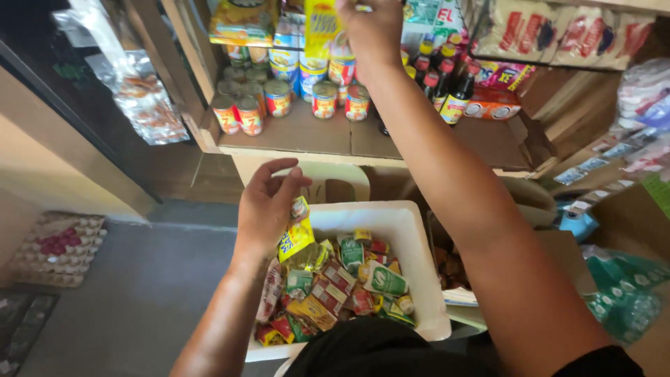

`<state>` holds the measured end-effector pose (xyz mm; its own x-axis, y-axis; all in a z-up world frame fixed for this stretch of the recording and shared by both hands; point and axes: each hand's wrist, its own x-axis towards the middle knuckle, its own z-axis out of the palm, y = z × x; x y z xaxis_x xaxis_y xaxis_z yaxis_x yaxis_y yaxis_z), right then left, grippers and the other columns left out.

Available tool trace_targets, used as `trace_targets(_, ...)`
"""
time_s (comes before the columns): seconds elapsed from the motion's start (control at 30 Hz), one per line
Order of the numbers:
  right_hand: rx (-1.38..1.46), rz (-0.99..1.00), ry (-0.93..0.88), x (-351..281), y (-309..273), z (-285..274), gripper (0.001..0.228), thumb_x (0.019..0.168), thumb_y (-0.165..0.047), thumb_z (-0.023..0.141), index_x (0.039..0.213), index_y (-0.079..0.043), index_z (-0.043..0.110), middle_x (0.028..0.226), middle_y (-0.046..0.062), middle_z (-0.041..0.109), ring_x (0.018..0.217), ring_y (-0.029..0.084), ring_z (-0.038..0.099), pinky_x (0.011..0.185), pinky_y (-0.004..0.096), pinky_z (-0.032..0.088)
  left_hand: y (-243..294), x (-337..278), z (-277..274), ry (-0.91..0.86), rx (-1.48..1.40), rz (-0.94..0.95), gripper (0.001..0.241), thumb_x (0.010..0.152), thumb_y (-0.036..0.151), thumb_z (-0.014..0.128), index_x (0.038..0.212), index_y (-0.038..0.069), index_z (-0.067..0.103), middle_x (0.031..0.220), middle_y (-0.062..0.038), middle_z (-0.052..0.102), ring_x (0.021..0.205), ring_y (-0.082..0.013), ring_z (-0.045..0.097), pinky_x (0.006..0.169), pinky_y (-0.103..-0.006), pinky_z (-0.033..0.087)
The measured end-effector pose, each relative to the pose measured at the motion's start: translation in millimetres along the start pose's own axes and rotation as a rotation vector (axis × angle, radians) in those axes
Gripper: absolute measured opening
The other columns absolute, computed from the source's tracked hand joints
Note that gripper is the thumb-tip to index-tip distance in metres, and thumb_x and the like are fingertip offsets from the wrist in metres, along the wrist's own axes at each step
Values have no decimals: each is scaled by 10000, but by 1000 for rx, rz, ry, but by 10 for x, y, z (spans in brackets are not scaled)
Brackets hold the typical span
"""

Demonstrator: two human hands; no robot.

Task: Organizing and shelving small seasoning packets and food pouches in a grocery store.

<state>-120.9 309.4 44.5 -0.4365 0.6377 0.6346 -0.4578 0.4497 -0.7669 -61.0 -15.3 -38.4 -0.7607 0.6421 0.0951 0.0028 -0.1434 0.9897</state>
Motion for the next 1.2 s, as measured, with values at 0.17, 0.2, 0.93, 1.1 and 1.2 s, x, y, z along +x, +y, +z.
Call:
trace_targets(0.17,-70,-21,263,394,397,186,146,813,-23,785,931,16,709,855,64,749,771,156,649,689,336,528,-72,-13,-168,-4,-88,-44,348,964,249,674,1250,53,639,949,-84,780,866,-64,714,675,-231,539)
trace_targets(0.2,-133,-24,314,452,381,212,137,822,-32,763,931,8,691,858,68,752,782,173,676,702,346,541,-82,13,-195,-3,-86,-81,345,967,253,661,1252,59,639,939,-82,785,789,-77,680,624,-240,509)
trace_targets(0.93,-89,212,194,219,28,52,349,807,-15,595,1152,-55,626,1011,101,703,768,229,720,582,378,621,-383,33,-168,-185,52,-70,304,991,281,629,1200,66,674,918,-57,783,829,-79,694,656,-246,525)
trace_targets(1.1,-55,255,115,357,186,28,334,846,-48,589,1178,-44,627,1050,142,711,828,256,744,601,386,640,-373,7,-164,-207,50,-129,302,993,289,623,1188,63,671,913,-53,783,815,-78,675,648,-249,512)
trace_targets(1.2,-341,249,89,447,190,26,260,872,-107,604,1126,-59,634,1020,131,714,857,259,734,588,402,636,-369,12,-134,-226,48,-131,299,993,291,625,1182,63,669,911,-50,782,823,-65,674,659,-240,510)
